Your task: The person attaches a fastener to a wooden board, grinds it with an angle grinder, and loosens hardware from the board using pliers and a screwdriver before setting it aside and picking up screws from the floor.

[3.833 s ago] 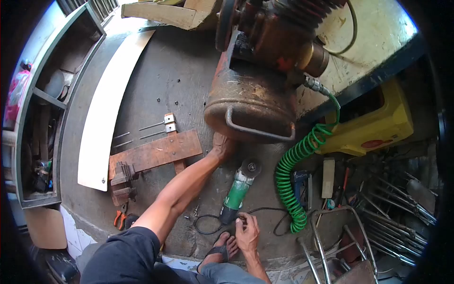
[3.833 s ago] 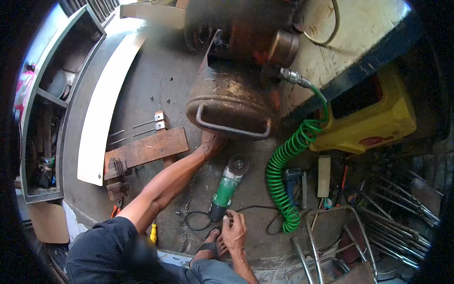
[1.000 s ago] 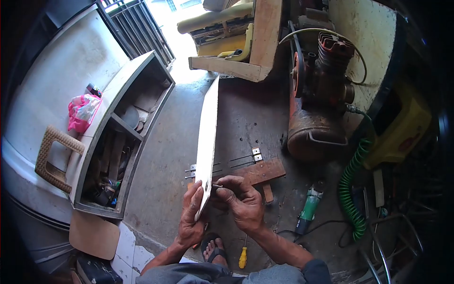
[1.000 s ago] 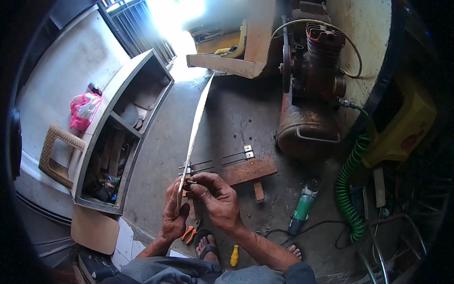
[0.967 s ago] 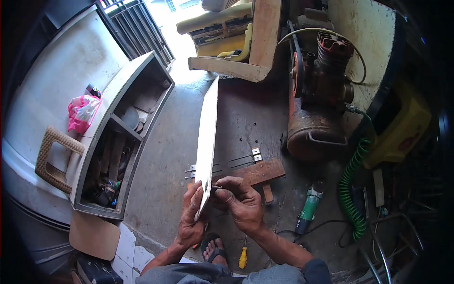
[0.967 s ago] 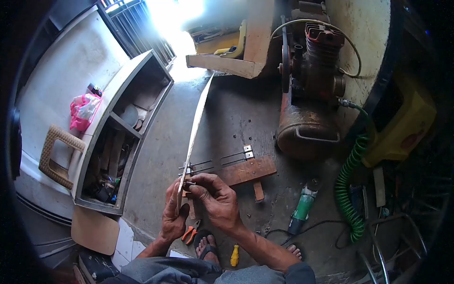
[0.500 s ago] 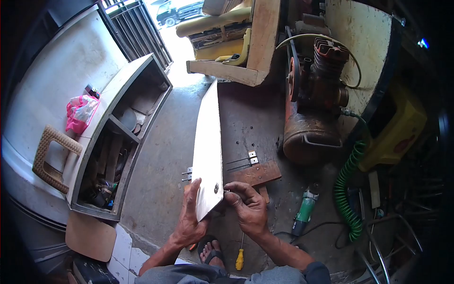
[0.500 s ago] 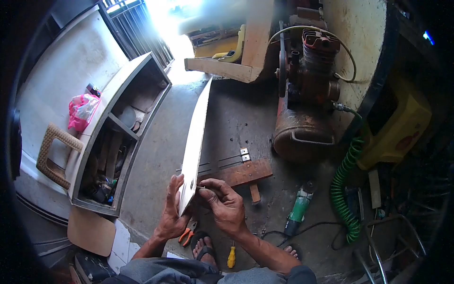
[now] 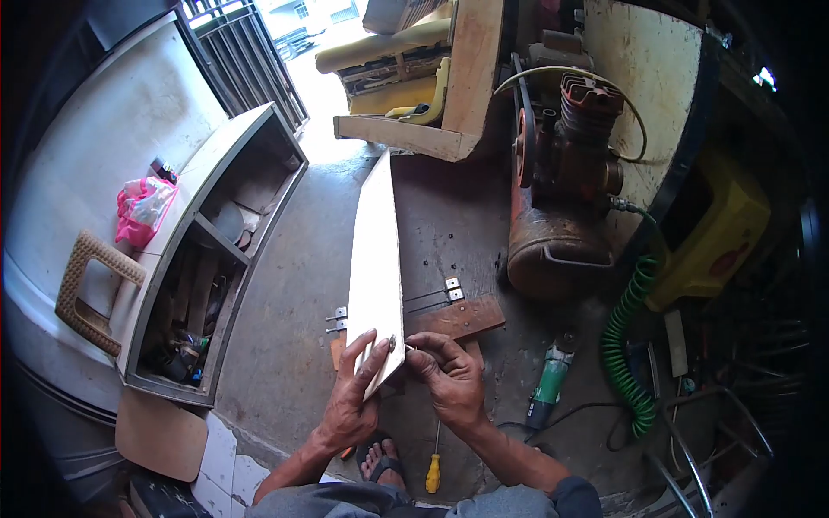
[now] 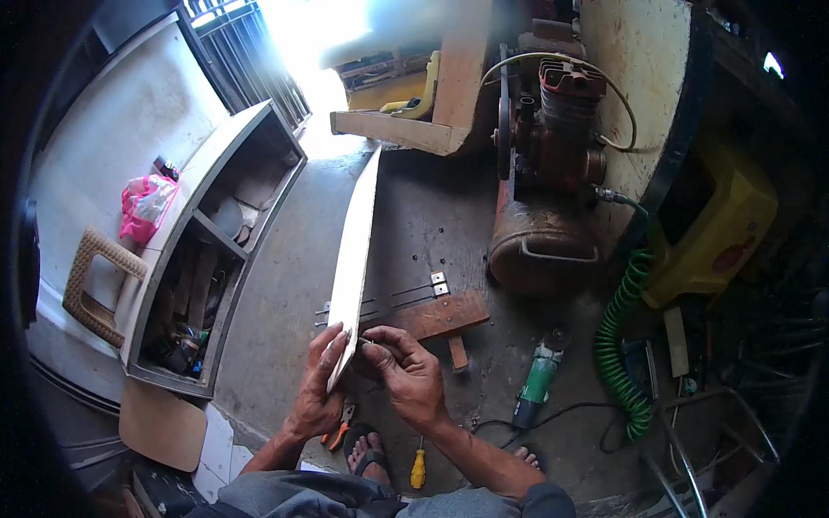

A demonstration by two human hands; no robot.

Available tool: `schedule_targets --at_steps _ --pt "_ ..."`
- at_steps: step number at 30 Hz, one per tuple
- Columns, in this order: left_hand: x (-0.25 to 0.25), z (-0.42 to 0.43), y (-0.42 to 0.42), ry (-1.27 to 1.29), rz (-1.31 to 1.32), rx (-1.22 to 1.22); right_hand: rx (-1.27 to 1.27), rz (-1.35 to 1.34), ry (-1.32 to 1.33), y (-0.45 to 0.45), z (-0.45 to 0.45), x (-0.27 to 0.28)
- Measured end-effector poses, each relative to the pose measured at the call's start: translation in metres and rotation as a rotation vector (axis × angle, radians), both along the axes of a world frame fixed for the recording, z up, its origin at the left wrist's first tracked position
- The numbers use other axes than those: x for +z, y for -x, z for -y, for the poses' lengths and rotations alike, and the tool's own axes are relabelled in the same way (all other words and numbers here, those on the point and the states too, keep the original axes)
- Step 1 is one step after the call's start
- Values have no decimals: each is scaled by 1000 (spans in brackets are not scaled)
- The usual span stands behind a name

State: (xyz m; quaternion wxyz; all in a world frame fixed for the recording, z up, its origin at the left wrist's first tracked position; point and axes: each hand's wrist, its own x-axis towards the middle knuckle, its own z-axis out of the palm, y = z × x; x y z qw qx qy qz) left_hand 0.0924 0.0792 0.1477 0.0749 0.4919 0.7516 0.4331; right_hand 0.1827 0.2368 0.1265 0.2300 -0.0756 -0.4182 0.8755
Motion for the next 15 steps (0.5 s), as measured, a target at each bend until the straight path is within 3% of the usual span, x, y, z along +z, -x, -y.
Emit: schedule_targets --at_steps 11,15 --pt "-4 5 1 -50 16 13 46 17 90 3 5 7" --pt "-7 6 0 -44 -7 22 -54 8 -87 1 6 8"
